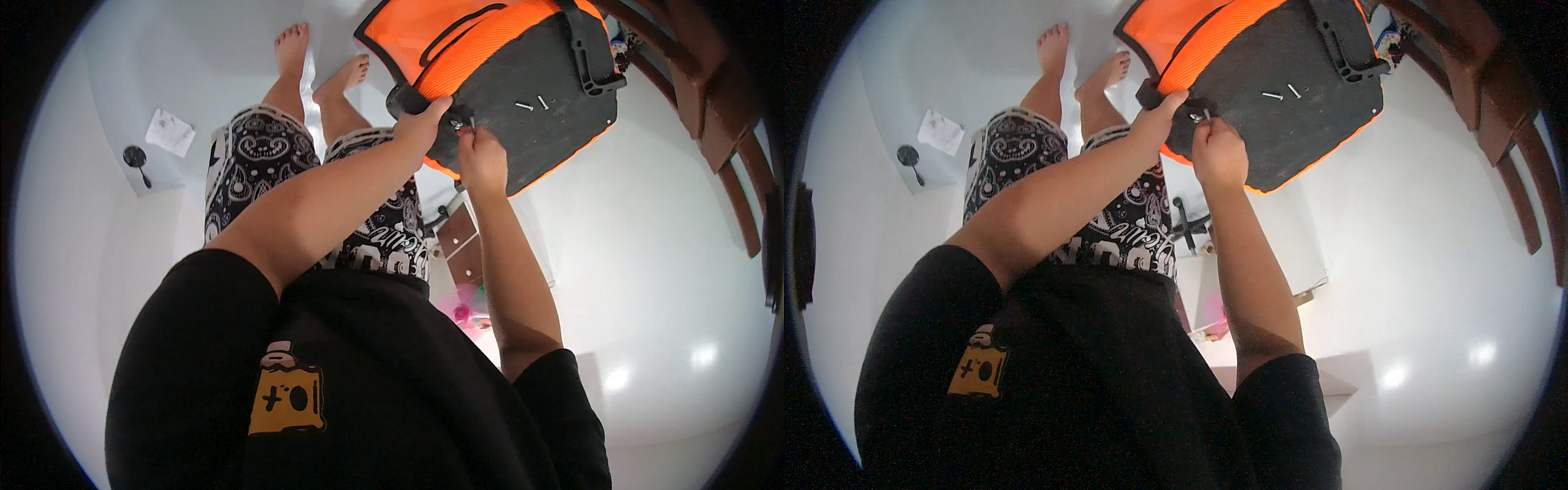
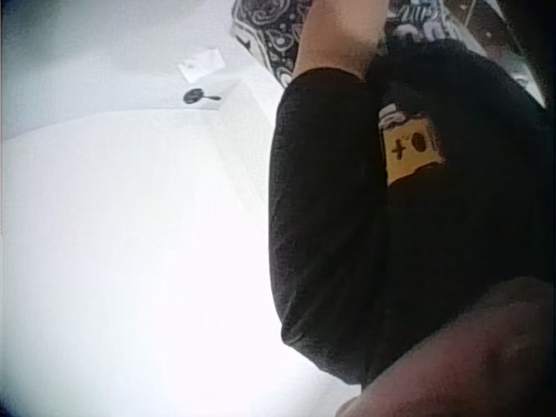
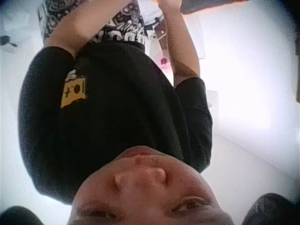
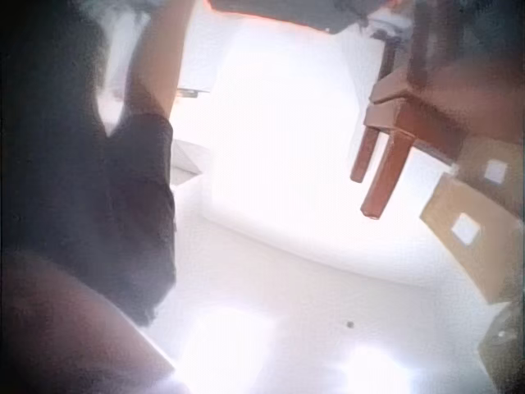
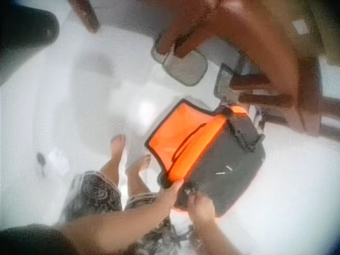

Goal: The person assembles an office chair by attaching the orange mesh seat cover to the black plastic frame using screws. They insert and tighten multiple screws at various points around the seat perimeter.

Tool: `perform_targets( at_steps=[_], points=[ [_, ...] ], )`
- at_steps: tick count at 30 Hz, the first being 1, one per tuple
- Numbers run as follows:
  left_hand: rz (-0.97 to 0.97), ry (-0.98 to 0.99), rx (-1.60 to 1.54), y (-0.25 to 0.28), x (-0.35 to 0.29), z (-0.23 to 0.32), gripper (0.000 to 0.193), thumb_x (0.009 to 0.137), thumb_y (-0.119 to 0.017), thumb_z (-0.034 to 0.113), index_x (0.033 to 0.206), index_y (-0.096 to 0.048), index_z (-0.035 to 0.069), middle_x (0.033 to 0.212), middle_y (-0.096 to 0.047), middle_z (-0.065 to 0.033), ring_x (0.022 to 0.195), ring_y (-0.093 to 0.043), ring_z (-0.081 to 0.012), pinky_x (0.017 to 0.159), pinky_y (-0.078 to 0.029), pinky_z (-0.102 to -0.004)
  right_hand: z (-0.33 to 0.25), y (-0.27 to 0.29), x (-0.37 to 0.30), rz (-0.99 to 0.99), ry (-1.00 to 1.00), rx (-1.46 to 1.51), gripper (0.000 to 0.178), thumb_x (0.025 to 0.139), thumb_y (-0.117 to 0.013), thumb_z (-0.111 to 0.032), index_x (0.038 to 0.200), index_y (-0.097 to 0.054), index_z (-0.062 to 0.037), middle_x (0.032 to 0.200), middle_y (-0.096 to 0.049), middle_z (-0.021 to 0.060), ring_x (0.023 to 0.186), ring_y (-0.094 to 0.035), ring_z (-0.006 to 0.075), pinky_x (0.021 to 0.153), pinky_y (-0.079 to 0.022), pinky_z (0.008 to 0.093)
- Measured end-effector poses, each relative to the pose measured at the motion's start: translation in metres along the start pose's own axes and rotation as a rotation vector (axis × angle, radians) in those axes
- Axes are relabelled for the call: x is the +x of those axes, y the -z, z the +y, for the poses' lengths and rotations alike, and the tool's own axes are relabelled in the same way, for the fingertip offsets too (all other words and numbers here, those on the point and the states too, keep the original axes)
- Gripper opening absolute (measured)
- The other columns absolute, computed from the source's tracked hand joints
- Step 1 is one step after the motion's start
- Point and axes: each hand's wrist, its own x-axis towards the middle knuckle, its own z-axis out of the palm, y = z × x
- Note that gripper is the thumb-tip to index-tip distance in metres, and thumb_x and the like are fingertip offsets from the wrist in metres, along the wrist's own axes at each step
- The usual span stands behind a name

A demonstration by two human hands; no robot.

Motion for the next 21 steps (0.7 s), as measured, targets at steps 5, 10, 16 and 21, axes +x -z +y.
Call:
perform_targets(
  at_steps=[5, 10, 16, 21],
  points=[
    [0.040, -0.019, -0.026, 0.000, -0.021, 0.018, 0.060, 0.066, -0.069, 0.039, 0.102, -0.056, -0.007, 0.095, -0.060, -0.0120, 0.084, -0.058, -0.0196, 0.074, -0.044, -0.0299, 0.013, -0.029, 0.004, 0.208, 0.121, 0.433, 0.013, 0.079, -0.049, -0.007, 0.089, -0.052, -0.0008, 0.090, -0.056, 0.0212, 0.083, -0.056, 0.0390, 0.073, -0.044, 0.0456],
    [0.035, -0.018, -0.059, 0.004, -0.014, 0.020, 0.054, 0.067, -0.069, 0.039, 0.095, -0.058, -0.006, 0.092, -0.059, -0.0121, 0.085, -0.055, -0.0165, 0.073, -0.043, -0.0279, 0.002, -0.058, 0.010, 0.406, 0.312, 0.439, 0.019, 0.078, -0.056, -0.011, 0.093, -0.046, -0.0023, 0.089, -0.052, 0.0186, 0.083, -0.053, 0.0373, 0.072, -0.043, 0.0449],
    [-0.092, -0.015, -0.056, 0.012, -0.011, 0.027, 0.049, 0.075, -0.062, 0.038, 0.109, -0.051, 0.004, 0.106, -0.053, -0.0057, 0.095, -0.051, -0.0161, 0.080, -0.041, -0.0309, 0.005, -0.044, 0.014, 0.460, 0.407, 0.481, 0.018, 0.079, -0.059, -0.010, 0.090, -0.047, -0.0027, 0.084, -0.055, 0.0176, 0.076, -0.055, 0.0382, 0.065, -0.044, 0.0433],
    [-0.044, 0.069, 0.180, 0.030, 0.008, 0.040, 0.062, 0.075, -0.064, 0.041, 0.120, -0.042, 0.005, 0.120, -0.045, -0.0070, 0.109, -0.044, -0.0208, 0.089, -0.036, -0.0405, 0.024, -0.026, 0.036, 0.502, 0.050, 0.828, 0.023, 0.087, -0.052, -0.022, 0.091, -0.051, 0.0007, 0.080, -0.059, 0.0223, 0.077, -0.058, 0.0386, 0.066, -0.045, 0.0432]
  ],
)
